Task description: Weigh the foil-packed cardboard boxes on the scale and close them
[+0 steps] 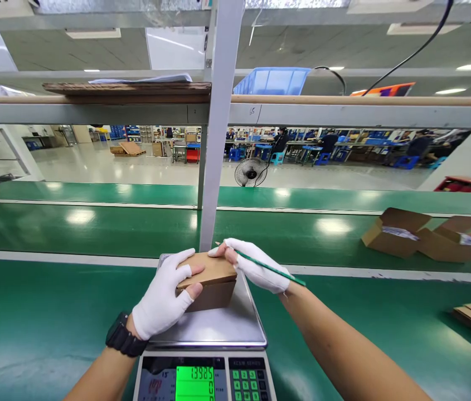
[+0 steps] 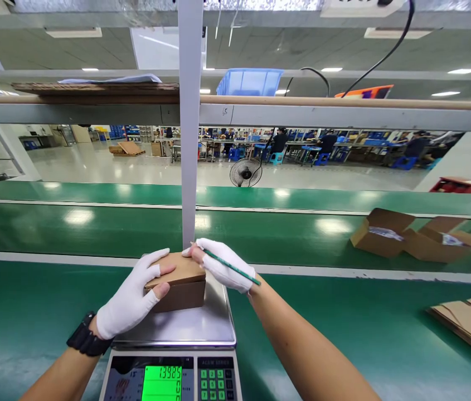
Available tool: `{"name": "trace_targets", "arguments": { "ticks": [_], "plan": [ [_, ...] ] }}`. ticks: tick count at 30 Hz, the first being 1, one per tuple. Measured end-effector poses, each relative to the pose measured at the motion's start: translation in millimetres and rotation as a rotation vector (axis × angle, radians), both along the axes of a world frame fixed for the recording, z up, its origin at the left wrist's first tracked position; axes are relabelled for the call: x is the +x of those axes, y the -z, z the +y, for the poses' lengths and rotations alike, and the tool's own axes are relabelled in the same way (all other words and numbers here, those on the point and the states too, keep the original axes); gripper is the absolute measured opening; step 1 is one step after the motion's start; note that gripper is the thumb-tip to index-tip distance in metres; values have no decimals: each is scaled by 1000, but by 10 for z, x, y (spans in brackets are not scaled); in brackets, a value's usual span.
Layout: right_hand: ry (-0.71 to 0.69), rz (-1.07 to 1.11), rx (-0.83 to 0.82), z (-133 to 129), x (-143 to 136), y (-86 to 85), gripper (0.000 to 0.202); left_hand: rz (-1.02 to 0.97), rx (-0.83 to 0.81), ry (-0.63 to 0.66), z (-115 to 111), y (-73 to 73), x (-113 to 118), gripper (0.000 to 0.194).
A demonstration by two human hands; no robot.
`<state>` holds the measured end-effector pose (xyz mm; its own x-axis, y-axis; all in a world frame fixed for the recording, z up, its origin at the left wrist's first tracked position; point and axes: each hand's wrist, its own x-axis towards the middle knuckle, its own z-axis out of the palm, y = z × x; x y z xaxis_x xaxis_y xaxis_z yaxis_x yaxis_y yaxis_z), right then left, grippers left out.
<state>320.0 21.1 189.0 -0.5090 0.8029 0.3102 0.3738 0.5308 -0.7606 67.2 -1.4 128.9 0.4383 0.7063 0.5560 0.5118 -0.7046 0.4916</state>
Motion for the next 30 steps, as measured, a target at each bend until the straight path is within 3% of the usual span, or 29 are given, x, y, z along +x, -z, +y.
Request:
{"name": "trace_targets", "arguments": {
  "ticks": [4,9,11,14,17,19,21,24,26,28,30],
  "plan": [
    [137,-18,96,108,-304,-103,41,18,31,20,4,10,-10,35],
    [219,-359,349,170,-551,51,27,-29,28,50,23,-21,30,34],
    [236,-387,390,177,-544,108,25,-49,30,22,11,7,62,32],
    [235,-198,254,152,-521,161,26,-126,76,-193,-128,106,182,28],
    [365,223,-17,6,-602,218,31,-187,210,-446,-383,213,382,28],
    [383,415,-142,-155,-706,245,28,-150,282,-533,-510,240,479,48],
    [268,472,-204,-300,-785,243,29,-86,329,-573,-527,212,463,65],
    [167,486,-168,-348,-698,249,34,-23,383,-650,-361,116,153,59],
    [278,496,-107,-247,-452,377,36,-17,380,-784,-226,95,-186,53],
    [471,537,-64,-97,-100,676,39,-41,361,-970,-166,173,-536,54],
    [629,613,-27,34,265,1111,41,-46,319,-1130,-207,374,-831,56]
  ]
}}
